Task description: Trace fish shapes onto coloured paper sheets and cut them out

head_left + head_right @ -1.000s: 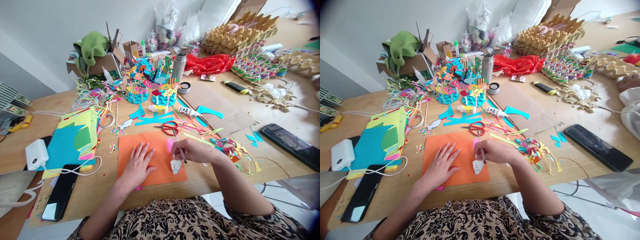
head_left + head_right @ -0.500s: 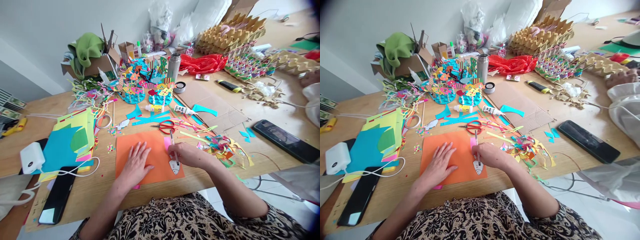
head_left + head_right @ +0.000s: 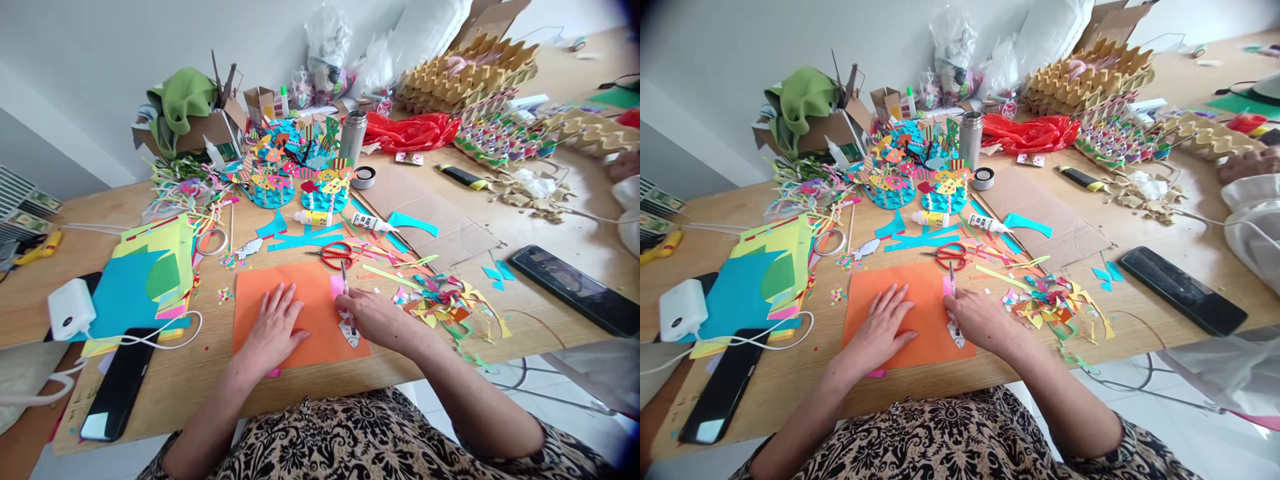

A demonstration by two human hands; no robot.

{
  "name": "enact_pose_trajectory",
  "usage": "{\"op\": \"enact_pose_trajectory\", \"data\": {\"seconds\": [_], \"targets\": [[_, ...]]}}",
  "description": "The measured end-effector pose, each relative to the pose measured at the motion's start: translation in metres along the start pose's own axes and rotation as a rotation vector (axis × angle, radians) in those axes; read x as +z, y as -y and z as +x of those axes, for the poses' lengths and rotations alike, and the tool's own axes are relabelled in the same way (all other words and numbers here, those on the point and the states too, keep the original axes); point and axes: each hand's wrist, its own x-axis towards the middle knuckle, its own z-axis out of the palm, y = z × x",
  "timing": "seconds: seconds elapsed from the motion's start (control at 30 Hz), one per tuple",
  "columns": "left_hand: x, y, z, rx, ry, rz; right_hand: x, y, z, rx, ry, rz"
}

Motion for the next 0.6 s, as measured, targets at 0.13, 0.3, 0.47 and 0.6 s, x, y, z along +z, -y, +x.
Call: {"op": "enact_pose_trajectory", "data": {"seconds": [0.13, 0.3, 0.47, 0.6], "targets": [[0.0, 0.0, 0.0, -0.001, -0.018, -0.014, 0.007, -0.002, -0.001, 0.02, -0.038, 0.007], [-0.002, -0.002, 0.0, -0.023, -0.003, -0.013, 0.007, 0.001, -0.002, 0.05, -0.054, 0.008], [-0.008, -0.007, -0.002, -0.037, -0.06, 0.029, 0.003, -0.003, -0.004, 0.06, -0.063, 0.046], [-0.016, -0.021, -0.004, 0.03, -0.116, 0.01, -0.007, -0.017, -0.01, 0.067, -0.204, 0.184]]}}
